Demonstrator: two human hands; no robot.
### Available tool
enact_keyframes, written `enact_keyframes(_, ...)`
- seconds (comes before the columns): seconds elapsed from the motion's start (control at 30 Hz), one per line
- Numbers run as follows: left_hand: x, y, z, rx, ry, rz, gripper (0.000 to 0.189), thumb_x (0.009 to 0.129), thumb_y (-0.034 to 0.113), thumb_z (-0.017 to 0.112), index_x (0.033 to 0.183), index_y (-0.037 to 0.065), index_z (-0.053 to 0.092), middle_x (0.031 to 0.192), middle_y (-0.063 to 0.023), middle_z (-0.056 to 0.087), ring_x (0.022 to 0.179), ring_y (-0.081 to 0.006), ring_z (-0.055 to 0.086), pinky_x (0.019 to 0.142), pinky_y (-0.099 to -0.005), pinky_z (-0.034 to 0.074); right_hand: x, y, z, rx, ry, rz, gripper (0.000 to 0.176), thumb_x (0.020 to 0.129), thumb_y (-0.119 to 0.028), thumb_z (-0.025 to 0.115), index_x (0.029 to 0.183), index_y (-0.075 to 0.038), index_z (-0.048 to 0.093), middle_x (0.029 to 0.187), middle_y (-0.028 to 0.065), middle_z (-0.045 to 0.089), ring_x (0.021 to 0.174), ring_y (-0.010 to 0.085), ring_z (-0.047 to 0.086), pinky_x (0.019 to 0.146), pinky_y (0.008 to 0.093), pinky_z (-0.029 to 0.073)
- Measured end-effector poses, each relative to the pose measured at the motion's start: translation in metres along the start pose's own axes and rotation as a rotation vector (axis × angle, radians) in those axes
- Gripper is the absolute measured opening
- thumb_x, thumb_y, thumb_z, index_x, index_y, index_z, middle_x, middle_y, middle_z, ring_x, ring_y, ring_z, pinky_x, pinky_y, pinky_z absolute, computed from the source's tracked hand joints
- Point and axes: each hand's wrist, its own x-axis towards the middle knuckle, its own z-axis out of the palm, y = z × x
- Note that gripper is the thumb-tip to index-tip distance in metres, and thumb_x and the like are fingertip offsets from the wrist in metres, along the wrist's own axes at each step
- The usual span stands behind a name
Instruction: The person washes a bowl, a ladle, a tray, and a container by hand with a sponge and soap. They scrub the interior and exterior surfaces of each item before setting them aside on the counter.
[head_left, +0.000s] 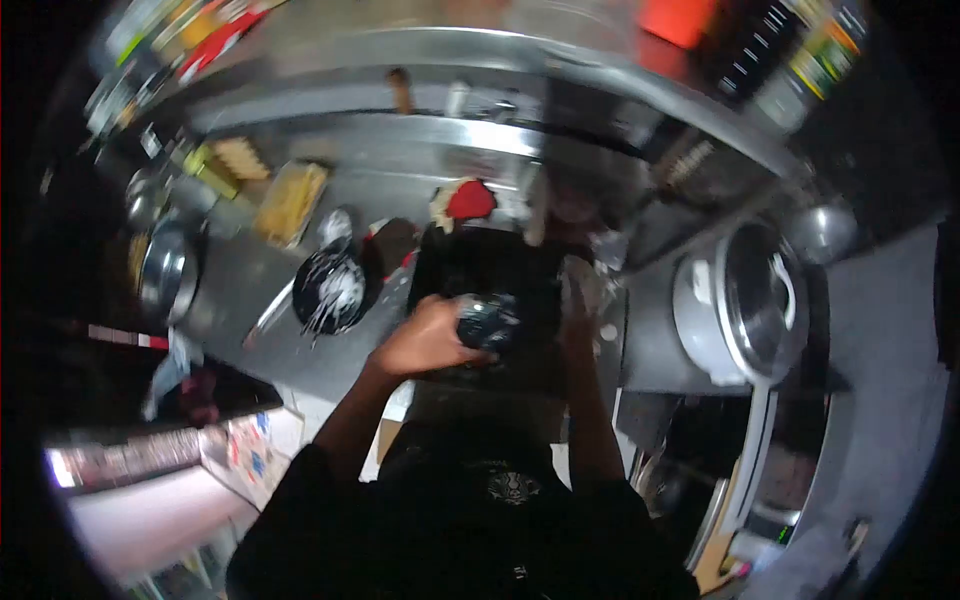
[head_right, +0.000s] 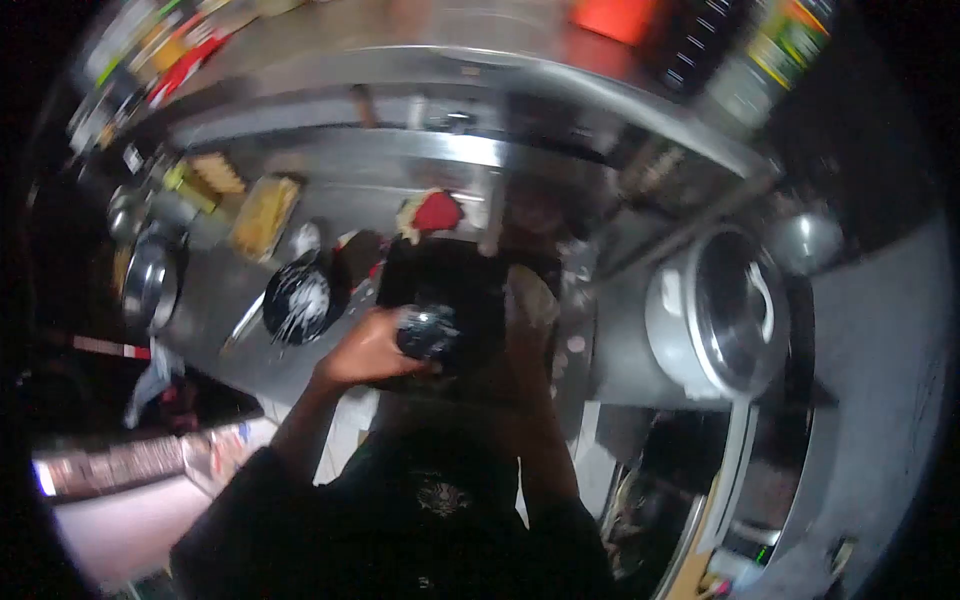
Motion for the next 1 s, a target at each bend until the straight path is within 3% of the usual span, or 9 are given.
enact_keyframes(0.07, 0.000, 0.001, -0.004, 0.066, -0.208, -0.033, 0.039, 0.066, 0.019, 0.082, 0.094, -0.001, 0.065, 0.089, -0.0181, 0.069, 0.084, -0.0348, 0.067, 0.077, -0.0412, 0.053, -0.016, -0.009, 0.003, -0.266, -0.148, -0.359, 0.044, 0.089, -0.026, 0.058, 0.127, -0.005, 0.053, 0.116, 0.0126, 0.061, 0.104, 0.0294, 0.061, 0.098, 0.0447, 0.044)
enact_keyframes(0.17, 0.006, -0.024, 0.024, 0.339, -0.192, 0.078, 0.037, 0.067, 0.023, 0.081, 0.091, -0.002, 0.066, 0.085, -0.0224, 0.066, 0.078, -0.0374, 0.066, 0.074, -0.0425, 0.053, -0.043, -0.017, 0.001, -0.309, -0.280, -0.541, 0.044, 0.089, -0.025, 0.058, 0.128, -0.005, 0.052, 0.118, 0.0136, 0.059, 0.105, 0.0309, 0.059, 0.099, 0.0459, 0.043)
enact_keyframes(0.27, 0.000, -0.037, 0.039, 0.254, -0.038, 0.062, 0.035, 0.066, 0.023, 0.083, 0.087, -0.001, 0.068, 0.082, -0.0188, 0.068, 0.075, -0.0322, 0.068, 0.072, -0.0408, 0.052, -0.030, -0.007, -0.014, -0.368, -0.259, -0.407, 0.045, 0.089, -0.023, 0.057, 0.129, -0.004, 0.051, 0.119, 0.0146, 0.058, 0.107, 0.0323, 0.057, 0.100, 0.0471, 0.042)
enact_keyframes(0.37, -0.020, -0.040, 0.026, -0.376, -0.078, -0.260, 0.042, 0.061, 0.029, 0.088, 0.085, 0.003, 0.067, 0.080, -0.0110, 0.067, 0.079, -0.0221, 0.066, 0.077, -0.0356, 0.051, -0.015, 0.005, -0.011, -0.416, -0.194, -0.211, 0.045, 0.089, -0.021, 0.056, 0.130, -0.004, 0.050, 0.121, 0.0155, 0.057, 0.109, 0.0337, 0.056, 0.101, 0.0483, 0.040)
enact_keyframes(0.5, -0.029, -0.149, 0.148, -0.543, 0.307, -0.158, 0.043, 0.060, 0.030, 0.089, 0.088, 0.004, 0.069, 0.085, -0.0071, 0.067, 0.080, -0.0166, 0.064, 0.077, -0.0322, 0.050, -0.054, 0.003, 0.029, -0.382, -0.121, -0.180, 0.046, 0.089, -0.019, 0.055, 0.131, -0.004, 0.049, 0.123, 0.0169, 0.055, 0.112, 0.0356, 0.054, 0.102, 0.0499, 0.038)
enact_keyframes(0.6, -0.035, -0.088, 0.092, -0.658, 0.211, -0.326, 0.048, 0.060, 0.027, 0.089, 0.095, 0.002, 0.068, 0.091, -0.0093, 0.066, 0.088, -0.0168, 0.063, 0.081, -0.0341, 0.050, -0.072, -0.004, 0.037, -0.360, -0.087, -0.200, 0.047, 0.088, -0.017, 0.054, 0.132, -0.003, 0.047, 0.125, 0.0178, 0.054, 0.113, 0.0370, 0.052, 0.103, 0.0511, 0.037)
enact_keyframes(0.77, -0.040, -0.079, 0.047, -0.260, 0.018, -0.275, 0.055, 0.060, 0.022, 0.085, 0.104, -0.003, 0.064, 0.096, -0.0202, 0.066, 0.095, -0.0296, 0.065, 0.083, -0.0389, 0.052, -0.042, -0.004, 0.011, -0.378, -0.154, -0.237, 0.048, 0.088, -0.014, 0.052, 0.134, -0.003, 0.046, 0.127, 0.0195, 0.052, 0.117, 0.0394, 0.050, 0.104, 0.0531, 0.034)
enact_keyframes(0.9, -0.023, -0.072, 0.042, 0.173, -0.199, -0.291, 0.050, 0.063, 0.025, 0.079, 0.102, -0.002, 0.064, 0.096, -0.0243, 0.065, 0.096, -0.0410, 0.063, 0.084, -0.0442, 0.052, -0.044, -0.022, 0.033, -0.326, -0.249, -0.636, 0.049, 0.088, -0.012, 0.051, 0.135, -0.002, 0.044, 0.129, 0.0208, 0.050, 0.119, 0.0413, 0.048, 0.105, 0.0547, 0.033)
enact_keyframes(1.0, -0.007, -0.079, 0.038, 0.138, -0.211, -0.235, 0.040, 0.067, 0.028, 0.076, 0.094, 0.001, 0.065, 0.089, -0.0195, 0.065, 0.092, -0.0402, 0.062, 0.082, -0.0474, 0.051, -0.052, -0.024, 0.050, -0.327, -0.258, -0.826, 0.050, 0.088, -0.010, 0.050, 0.136, -0.002, 0.043, 0.131, 0.0218, 0.049, 0.121, 0.0427, 0.046, 0.106, 0.0559, 0.031)
